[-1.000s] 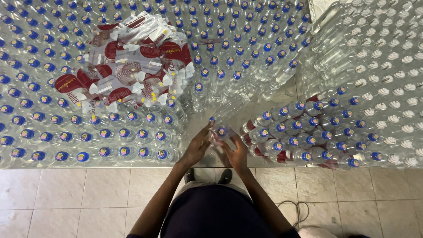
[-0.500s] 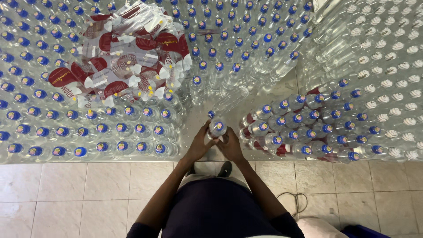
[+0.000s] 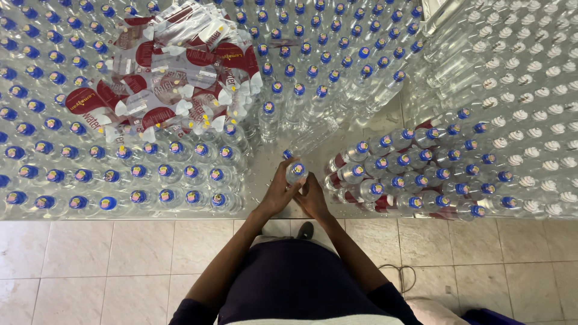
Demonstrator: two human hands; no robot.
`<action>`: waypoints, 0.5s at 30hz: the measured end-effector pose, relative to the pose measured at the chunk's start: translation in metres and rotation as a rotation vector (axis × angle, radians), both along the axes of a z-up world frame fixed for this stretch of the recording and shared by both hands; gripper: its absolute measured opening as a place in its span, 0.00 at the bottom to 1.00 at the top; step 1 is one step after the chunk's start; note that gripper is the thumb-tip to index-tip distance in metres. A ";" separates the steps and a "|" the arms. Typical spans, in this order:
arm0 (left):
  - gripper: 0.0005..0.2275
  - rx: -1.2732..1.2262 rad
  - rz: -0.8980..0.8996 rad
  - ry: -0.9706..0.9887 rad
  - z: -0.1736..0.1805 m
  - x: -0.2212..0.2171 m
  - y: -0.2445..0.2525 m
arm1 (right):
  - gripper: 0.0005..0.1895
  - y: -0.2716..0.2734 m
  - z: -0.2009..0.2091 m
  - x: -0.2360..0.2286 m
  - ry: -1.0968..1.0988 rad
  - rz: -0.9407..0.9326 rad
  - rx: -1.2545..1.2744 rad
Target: The person wraps plastic shrink wrap around individual water bottles on a metal table. They pick up a bottle, apply a red and white plastic sleeve, and place the wrapped bottle back into a row on the table. The process is repeated continuously throughout the video.
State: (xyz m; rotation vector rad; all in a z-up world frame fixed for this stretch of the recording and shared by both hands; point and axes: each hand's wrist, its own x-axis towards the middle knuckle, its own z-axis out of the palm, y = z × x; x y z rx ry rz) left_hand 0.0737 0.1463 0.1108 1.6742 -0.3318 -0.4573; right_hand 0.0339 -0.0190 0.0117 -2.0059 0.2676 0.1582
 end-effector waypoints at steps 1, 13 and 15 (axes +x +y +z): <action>0.33 -0.001 0.000 -0.004 0.000 0.000 0.001 | 0.36 -0.002 -0.011 -0.001 -0.004 0.000 -0.001; 0.34 -0.035 -0.095 0.006 0.005 -0.003 0.010 | 0.33 0.011 0.073 -0.003 0.019 0.043 0.028; 0.33 -0.034 -0.100 -0.010 0.007 0.004 0.013 | 0.29 -0.004 0.090 -0.005 -0.067 0.088 -0.098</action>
